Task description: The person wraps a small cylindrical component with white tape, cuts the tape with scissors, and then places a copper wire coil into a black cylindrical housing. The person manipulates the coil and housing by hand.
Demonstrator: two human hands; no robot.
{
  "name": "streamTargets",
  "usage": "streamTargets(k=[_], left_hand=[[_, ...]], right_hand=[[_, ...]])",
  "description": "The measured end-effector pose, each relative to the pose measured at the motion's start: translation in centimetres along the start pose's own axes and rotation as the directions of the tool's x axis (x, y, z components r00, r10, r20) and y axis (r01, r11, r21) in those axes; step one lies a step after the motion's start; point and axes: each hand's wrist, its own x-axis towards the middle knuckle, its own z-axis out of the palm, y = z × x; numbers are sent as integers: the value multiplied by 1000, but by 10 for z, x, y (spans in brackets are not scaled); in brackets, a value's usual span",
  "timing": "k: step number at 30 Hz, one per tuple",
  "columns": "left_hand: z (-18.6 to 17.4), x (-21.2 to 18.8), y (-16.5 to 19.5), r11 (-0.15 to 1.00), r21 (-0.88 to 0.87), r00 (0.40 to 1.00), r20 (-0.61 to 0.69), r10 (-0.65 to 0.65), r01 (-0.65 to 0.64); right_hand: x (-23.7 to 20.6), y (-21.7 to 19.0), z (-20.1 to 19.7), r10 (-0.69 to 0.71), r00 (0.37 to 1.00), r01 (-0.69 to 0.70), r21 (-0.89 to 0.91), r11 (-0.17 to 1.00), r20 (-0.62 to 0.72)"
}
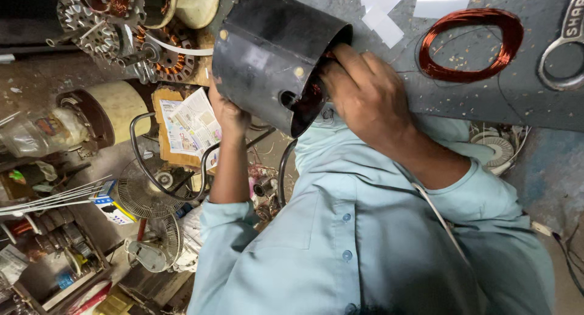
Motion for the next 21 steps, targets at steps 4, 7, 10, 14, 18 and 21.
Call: streamTargets(k=[4,7,10,14,18,21], left_hand=[[-22,19,-16,995,-92,983,182,-11,28],[-34,38,-38,920,-316,970,146,-193,231],[-47,72,-59,991,5,946,296,-132,137],[-45,99,-69,990,140,872,489,-39,-35],[-26,112,-57,976,211,825,560,-74,-56],[-23,118,-43,972,225,813,577,-73,-73]], right_hand=[[-3,-1,7,-14,999,13,-46,999,-29],[-4,-2,9,-17,998,13,-62,998,-56],[-3,-5,11,-15,997,9,-77,997,-75],[0,-9,12,-7,998,0,-100,995,-64],[-1,-11,15,-51,994,38,-141,989,-95],[-4,-10,16,-69,993,56,-130,990,-94]])
